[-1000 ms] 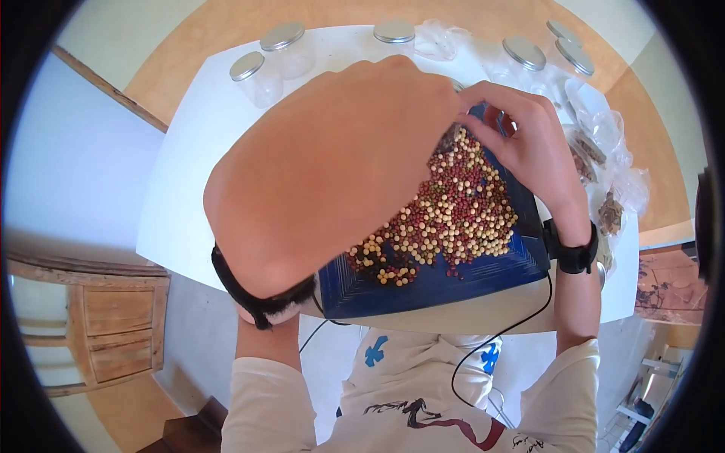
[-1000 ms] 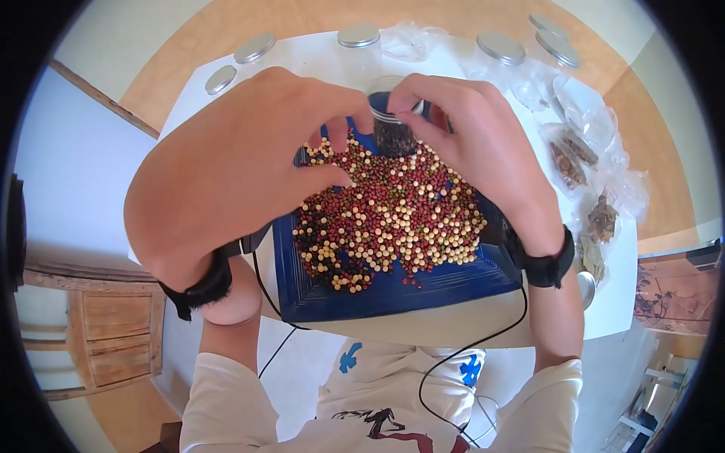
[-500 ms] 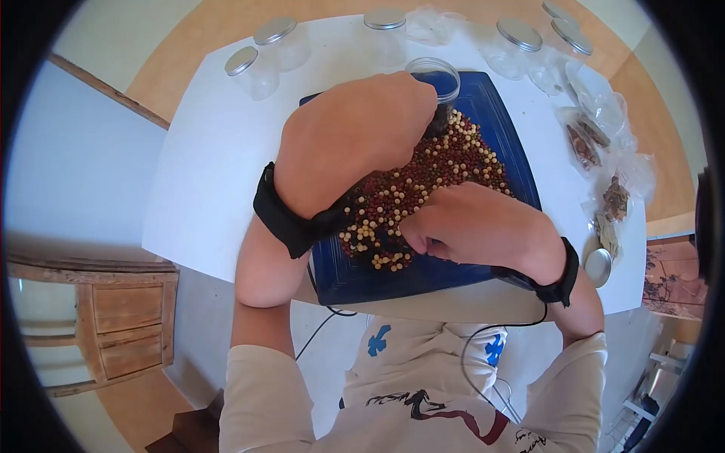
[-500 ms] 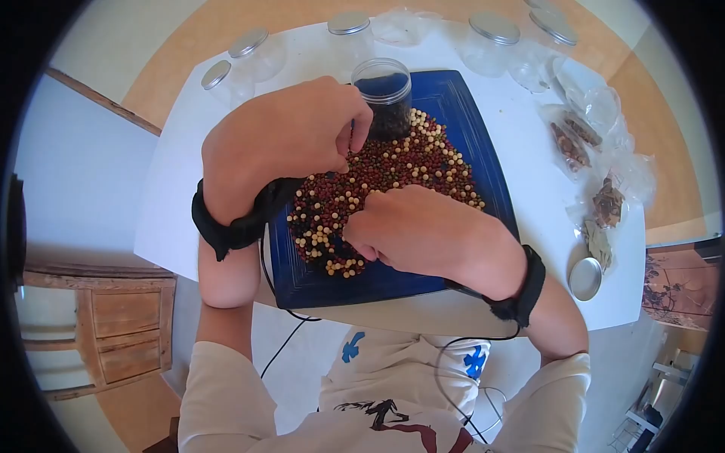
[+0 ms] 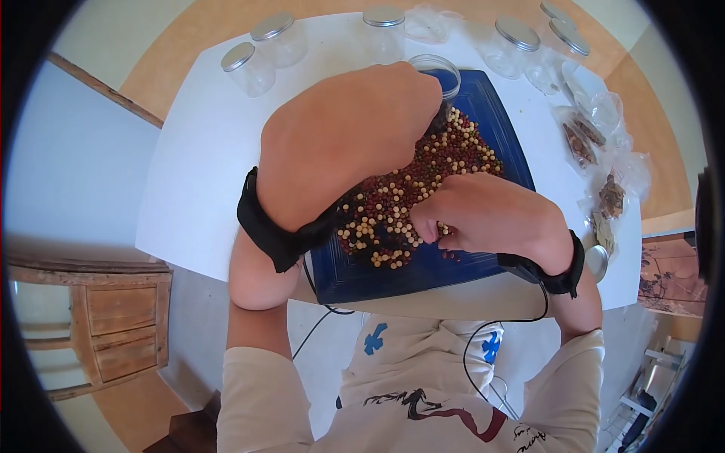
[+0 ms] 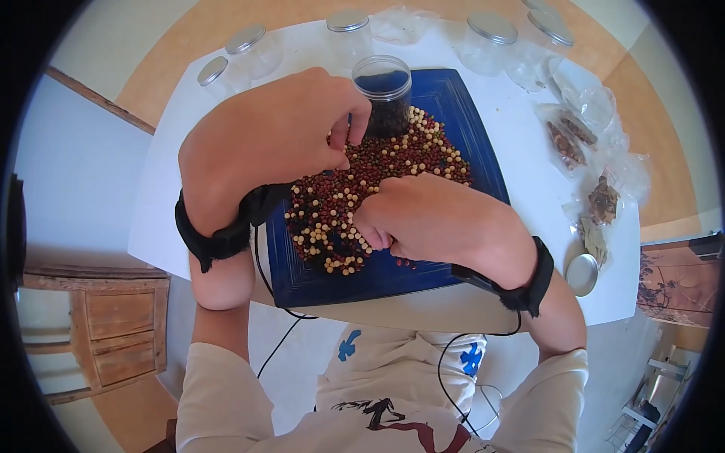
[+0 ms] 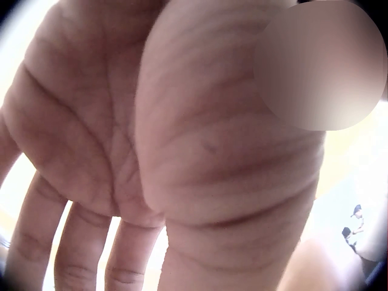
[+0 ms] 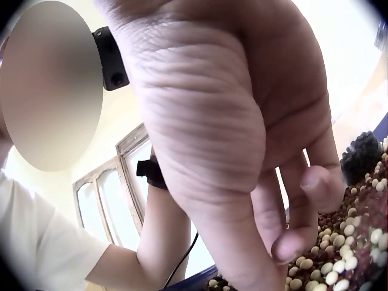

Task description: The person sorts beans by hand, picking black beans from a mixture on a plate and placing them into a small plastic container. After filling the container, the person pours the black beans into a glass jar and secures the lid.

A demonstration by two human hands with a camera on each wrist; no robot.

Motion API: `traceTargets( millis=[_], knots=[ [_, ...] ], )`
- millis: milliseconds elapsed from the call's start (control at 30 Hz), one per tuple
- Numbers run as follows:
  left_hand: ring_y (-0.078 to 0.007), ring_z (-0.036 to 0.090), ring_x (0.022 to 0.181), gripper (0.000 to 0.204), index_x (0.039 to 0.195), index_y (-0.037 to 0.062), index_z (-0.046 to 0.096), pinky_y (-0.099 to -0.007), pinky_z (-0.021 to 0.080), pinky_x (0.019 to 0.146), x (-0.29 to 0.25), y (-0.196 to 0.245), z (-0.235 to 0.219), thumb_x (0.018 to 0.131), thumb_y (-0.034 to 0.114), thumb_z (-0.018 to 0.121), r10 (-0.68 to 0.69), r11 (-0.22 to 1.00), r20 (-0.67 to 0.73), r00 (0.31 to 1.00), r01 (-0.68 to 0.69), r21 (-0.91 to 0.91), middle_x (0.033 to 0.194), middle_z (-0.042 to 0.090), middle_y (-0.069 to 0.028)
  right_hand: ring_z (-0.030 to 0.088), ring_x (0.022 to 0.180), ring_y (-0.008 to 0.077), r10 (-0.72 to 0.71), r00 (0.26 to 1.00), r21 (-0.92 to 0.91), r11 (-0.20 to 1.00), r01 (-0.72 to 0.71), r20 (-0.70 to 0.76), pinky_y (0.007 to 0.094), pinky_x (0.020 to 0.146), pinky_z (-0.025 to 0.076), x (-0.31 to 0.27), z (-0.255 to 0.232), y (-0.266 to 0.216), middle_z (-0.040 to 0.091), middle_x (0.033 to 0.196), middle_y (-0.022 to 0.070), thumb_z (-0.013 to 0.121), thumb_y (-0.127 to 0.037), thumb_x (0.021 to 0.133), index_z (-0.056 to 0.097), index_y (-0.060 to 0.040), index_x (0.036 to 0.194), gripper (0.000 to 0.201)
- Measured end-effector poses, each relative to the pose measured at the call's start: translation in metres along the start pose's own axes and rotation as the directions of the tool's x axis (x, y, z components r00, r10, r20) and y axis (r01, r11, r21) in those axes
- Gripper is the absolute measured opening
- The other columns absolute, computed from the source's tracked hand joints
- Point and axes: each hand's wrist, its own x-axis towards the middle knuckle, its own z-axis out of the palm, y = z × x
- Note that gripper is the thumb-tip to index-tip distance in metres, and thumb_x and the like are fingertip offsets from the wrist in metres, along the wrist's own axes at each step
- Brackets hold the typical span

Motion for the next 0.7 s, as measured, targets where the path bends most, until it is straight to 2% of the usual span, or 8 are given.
traceTargets(
  millis=[267, 367, 433, 467, 533, 567, 633, 700],
  knots=[
    [-0.0312, 0.068, 0.086, 0.014, 0.092, 0.0149, 0.067, -0.0403, 0.054, 0.071, -0.006, 0.0, -0.006, 0.08, 0.008, 0.068, 0.012, 0.999, -0.003, 1.0, -0.012, -0.053, 0.086, 0.065, -0.0073, 0.072, 0.082, 0.0328, 0.053, 0.998, -0.041, 0.998, -0.052, 0.041, 0.044, 0.071, 0.054, -0.001, -0.004, -0.003, 0.073, 0.082, 0.0077, 0.07, -0.003, 0.087, 0.067, -0.0069, 0.09, 0.006],
    [-0.0318, 0.068, 0.086, 0.012, 0.091, 0.0147, 0.068, -0.0407, 0.054, 0.071, -0.008, -0.002, -0.009, 0.08, 0.008, 0.068, 0.012, 0.997, -0.011, 1.0, -0.013, -0.078, 0.085, 0.066, -0.0078, 0.072, 0.077, 0.0292, -0.125, 0.977, -0.152, 0.983, 0.099, -0.171, 0.0408, 0.067, 0.053, -0.003, -0.024, -0.002, 0.072, 0.08, 0.006, 0.072, -0.002, 0.087, 0.067, -0.006, 0.089, 0.007],
    [-0.0322, 0.069, 0.085, 0.011, 0.09, 0.0146, 0.068, -0.041, 0.054, 0.071, -0.01, -0.003, -0.011, 0.08, 0.008, 0.067, 0.009, 0.995, -0.021, 1.0, -0.011, -0.095, 0.085, 0.066, -0.0081, 0.069, 0.07, 0.0332, -0.121, 0.86, -0.079, 0.992, 0.094, -0.496, 0.0409, 0.064, 0.054, -0.004, -0.035, 0.0, 0.07, 0.08, 0.0104, 0.075, -0.003, 0.086, 0.071, -0.0068, 0.092, 0.008],
    [-0.0324, 0.069, 0.085, 0.011, 0.089, 0.0146, 0.068, -0.0412, 0.054, 0.071, -0.01, -0.002, -0.013, 0.081, 0.008, 0.067, 0.008, 0.995, -0.03, 0.999, -0.012, -0.102, 0.085, 0.067, -0.0082, 0.069, 0.07, 0.0332, -0.127, 0.861, -0.085, 0.992, 0.098, -0.493, 0.0409, 0.064, 0.054, -0.002, -0.038, 0.0, 0.07, 0.08, 0.0104, 0.075, -0.003, 0.086, 0.071, -0.0068, 0.092, 0.008],
    [-0.0329, 0.069, 0.085, 0.01, 0.088, 0.0145, 0.069, -0.0415, 0.054, 0.071, -0.011, -0.001, -0.015, 0.081, 0.009, 0.067, 0.003, 0.993, -0.049, 0.999, -0.009, -0.115, 0.084, 0.067, -0.0085, 0.067, 0.069, 0.0315, -0.126, 0.652, -0.214, 0.975, -0.057, -0.748, 0.0401, 0.064, 0.053, 0.002, -0.044, 0.0, 0.07, 0.082, 0.0109, 0.077, -0.004, 0.086, 0.07, -0.006, 0.096, 0.013],
    [-0.0331, 0.069, 0.085, 0.009, 0.088, 0.0145, 0.069, -0.0416, 0.054, 0.071, -0.011, 0.0, -0.015, 0.081, 0.009, 0.066, 0.003, 0.992, -0.061, 0.998, -0.011, -0.125, 0.084, 0.067, -0.0087, 0.067, 0.069, 0.0315, -0.132, 0.652, -0.219, 0.974, -0.054, -0.746, 0.0401, 0.064, 0.053, 0.006, -0.045, 0.001, 0.07, 0.082, 0.0109, 0.077, -0.004, 0.086, 0.07, -0.006, 0.096, 0.013],
    [-0.0335, 0.069, 0.084, 0.009, 0.087, 0.0144, 0.069, -0.0419, 0.054, 0.071, -0.01, 0.004, -0.012, 0.081, 0.009, 0.066, -0.005, 0.991, -0.077, 0.997, -0.005, -0.132, 0.083, 0.068, -0.009, 0.067, 0.07, 0.0307, -0.137, 0.5, -0.247, 0.956, -0.161, -0.855, 0.0403, 0.064, 0.053, 0.016, -0.042, 0.008, 0.071, 0.084, 0.0103, 0.076, -0.004, 0.088, 0.069, -0.0068, 0.1, 0.014],
    [-0.0339, 0.069, 0.084, 0.008, 0.086, 0.0143, 0.07, -0.0422, 0.054, 0.071, -0.009, 0.007, -0.003, 0.082, 0.009, 0.066, -0.015, 0.991, -0.086, 0.996, 0.004, -0.133, 0.083, 0.068, -0.0093, 0.068, 0.073, 0.0313, -0.15, 0.498, -0.277, 0.942, -0.19, -0.854, 0.0403, 0.065, 0.053, 0.022, -0.04, 0.014, 0.072, 0.086, 0.0104, 0.075, -0.003, 0.089, 0.068, -0.008, 0.101, 0.015]
  ],
)
